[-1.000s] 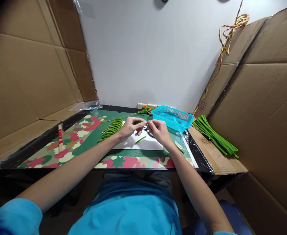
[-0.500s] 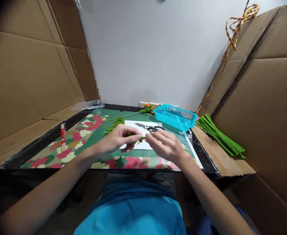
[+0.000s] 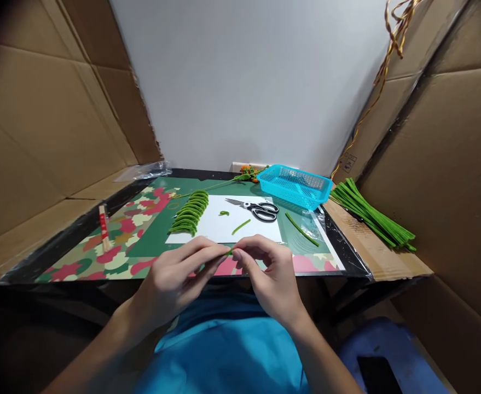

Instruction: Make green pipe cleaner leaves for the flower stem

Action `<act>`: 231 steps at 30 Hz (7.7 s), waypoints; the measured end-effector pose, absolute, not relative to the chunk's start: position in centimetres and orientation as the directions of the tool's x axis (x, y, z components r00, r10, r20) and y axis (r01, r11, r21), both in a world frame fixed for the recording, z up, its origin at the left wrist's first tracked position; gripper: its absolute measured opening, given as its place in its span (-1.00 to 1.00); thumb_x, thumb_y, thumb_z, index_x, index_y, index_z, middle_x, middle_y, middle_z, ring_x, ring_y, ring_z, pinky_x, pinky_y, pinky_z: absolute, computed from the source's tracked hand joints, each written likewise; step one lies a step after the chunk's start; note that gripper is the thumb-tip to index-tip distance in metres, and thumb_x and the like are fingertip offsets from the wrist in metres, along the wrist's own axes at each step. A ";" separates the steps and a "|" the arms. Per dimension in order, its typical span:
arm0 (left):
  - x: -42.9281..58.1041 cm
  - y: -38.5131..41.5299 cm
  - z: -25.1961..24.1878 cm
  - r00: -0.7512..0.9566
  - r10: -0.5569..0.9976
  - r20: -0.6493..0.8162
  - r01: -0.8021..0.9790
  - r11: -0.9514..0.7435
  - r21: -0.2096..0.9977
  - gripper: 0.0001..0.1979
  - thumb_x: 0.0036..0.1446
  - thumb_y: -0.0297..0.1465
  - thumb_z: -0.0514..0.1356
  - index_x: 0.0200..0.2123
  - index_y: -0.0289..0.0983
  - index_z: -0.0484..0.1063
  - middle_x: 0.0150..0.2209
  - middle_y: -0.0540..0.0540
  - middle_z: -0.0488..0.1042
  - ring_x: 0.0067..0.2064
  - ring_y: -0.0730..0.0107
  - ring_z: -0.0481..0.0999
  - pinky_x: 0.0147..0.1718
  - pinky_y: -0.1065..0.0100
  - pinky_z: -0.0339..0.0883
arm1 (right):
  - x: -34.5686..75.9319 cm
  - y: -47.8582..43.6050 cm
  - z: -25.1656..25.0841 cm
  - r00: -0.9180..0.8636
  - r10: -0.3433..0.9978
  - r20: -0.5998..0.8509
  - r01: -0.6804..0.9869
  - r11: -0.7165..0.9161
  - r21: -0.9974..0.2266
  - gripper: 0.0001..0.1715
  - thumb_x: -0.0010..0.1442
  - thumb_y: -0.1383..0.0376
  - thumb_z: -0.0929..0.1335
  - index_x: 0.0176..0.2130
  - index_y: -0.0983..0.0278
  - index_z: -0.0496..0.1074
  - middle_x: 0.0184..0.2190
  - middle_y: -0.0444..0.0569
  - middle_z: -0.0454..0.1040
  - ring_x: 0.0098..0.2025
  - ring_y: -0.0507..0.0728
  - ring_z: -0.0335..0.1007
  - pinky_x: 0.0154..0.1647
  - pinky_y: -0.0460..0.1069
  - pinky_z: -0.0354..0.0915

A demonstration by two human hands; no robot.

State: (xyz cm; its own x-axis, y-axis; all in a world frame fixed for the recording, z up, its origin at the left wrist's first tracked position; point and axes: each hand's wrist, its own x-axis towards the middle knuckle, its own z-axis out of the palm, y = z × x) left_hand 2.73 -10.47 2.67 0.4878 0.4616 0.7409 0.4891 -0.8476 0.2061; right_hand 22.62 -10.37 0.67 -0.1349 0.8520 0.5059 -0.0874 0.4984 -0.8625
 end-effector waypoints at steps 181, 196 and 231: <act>4.5 -13.5 0.6 0.377 0.925 -0.045 0.016 0.042 0.999 -0.65 0.22 -0.12 0.38 -0.30 -0.31 0.47 -0.61 0.10 0.33 -0.68 0.60 0.25 -0.71 0.51 0.06 | 25.4 -13.1 -1.1 -0.352 0.558 0.752 0.301 0.828 -0.473 -0.84 0.42 0.43 0.37 -0.06 0.25 0.54 -0.27 0.04 0.58 -0.28 0.13 0.53 -0.31 -0.01 0.43; 4.6 -14.0 1.5 0.392 0.916 -0.089 -0.006 0.099 0.995 -0.67 0.23 -0.11 0.36 -0.24 -0.27 0.49 -0.57 0.15 0.12 -0.59 0.59 0.03 -0.64 0.47 -0.09 | 25.4 -11.5 -0.5 -0.389 0.500 0.773 0.307 0.862 -0.403 -0.75 0.39 0.47 0.37 -0.01 0.22 0.56 -0.17 0.07 0.62 -0.18 0.17 0.55 -0.20 0.04 0.48; 5.2 -13.7 0.7 0.440 0.897 -0.038 -0.213 0.146 0.966 -0.73 0.33 -0.19 0.32 -0.19 -0.25 0.39 -0.52 0.18 0.13 -0.63 0.71 0.01 -0.69 0.57 -0.10 | 24.4 -13.3 -1.9 -0.154 0.634 0.758 0.173 0.772 -0.611 -0.67 0.34 0.58 0.38 -0.03 0.24 0.56 -0.23 -0.02 0.57 -0.22 0.08 0.56 -0.22 -0.05 0.47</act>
